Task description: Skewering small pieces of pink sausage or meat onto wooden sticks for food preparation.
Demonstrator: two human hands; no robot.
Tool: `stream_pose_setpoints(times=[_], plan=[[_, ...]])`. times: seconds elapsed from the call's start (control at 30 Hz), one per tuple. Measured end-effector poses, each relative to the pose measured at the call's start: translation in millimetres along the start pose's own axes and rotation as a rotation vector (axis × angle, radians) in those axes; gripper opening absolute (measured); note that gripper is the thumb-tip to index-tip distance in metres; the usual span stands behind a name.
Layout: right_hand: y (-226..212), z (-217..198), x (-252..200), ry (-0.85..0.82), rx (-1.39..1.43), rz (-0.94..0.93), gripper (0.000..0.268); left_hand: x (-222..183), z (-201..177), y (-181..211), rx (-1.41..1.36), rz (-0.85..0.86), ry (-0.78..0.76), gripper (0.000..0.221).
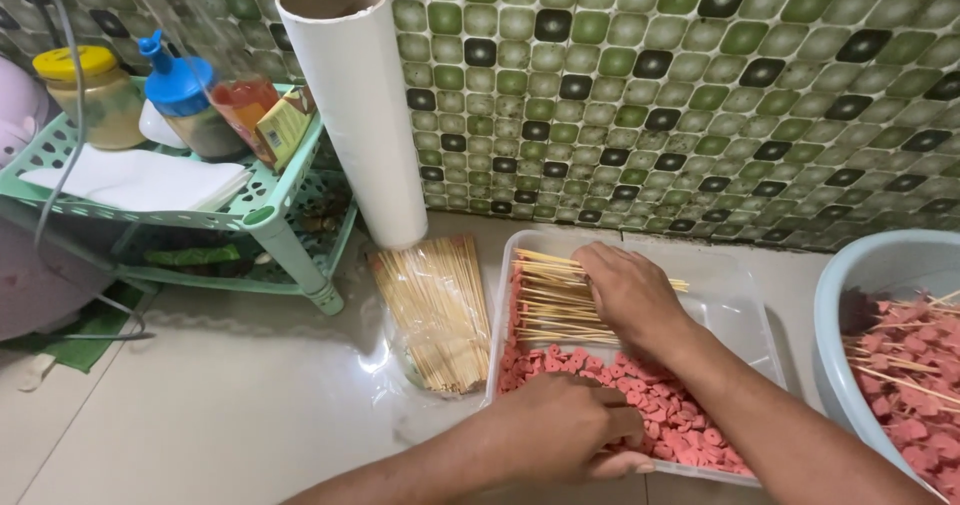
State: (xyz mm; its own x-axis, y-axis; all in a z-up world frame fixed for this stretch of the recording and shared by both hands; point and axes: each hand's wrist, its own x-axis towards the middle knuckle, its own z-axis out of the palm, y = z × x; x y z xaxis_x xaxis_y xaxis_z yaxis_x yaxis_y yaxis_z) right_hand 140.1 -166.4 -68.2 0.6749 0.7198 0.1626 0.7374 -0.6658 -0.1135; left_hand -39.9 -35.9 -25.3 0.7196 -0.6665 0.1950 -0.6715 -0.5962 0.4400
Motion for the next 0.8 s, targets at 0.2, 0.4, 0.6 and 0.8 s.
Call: stream_pose_setpoints(times=[0.2, 0.4, 0.6, 0.8], plan=[[1, -1, -1, 0.003, -0.022, 0.011, 0.023, 2, 5, -2, 0.008, -0.002, 0.003, 0.041], [4, -19, 0, -0.088, 0.079, 0.095, 0.025, 0, 2, -1, 0.017, -0.02, 0.0, 0.046], [-20, -85, -16, -0.172, 0.375, 0.349, 0.02, 2, -8, -2, -0.072, -0.086, -0.074, 0.044], [-25, -102, -60, 0.002, 0.587, 0.27, 0.022, 7, -21, -19, -0.262, -0.115, 0.022, 0.023]])
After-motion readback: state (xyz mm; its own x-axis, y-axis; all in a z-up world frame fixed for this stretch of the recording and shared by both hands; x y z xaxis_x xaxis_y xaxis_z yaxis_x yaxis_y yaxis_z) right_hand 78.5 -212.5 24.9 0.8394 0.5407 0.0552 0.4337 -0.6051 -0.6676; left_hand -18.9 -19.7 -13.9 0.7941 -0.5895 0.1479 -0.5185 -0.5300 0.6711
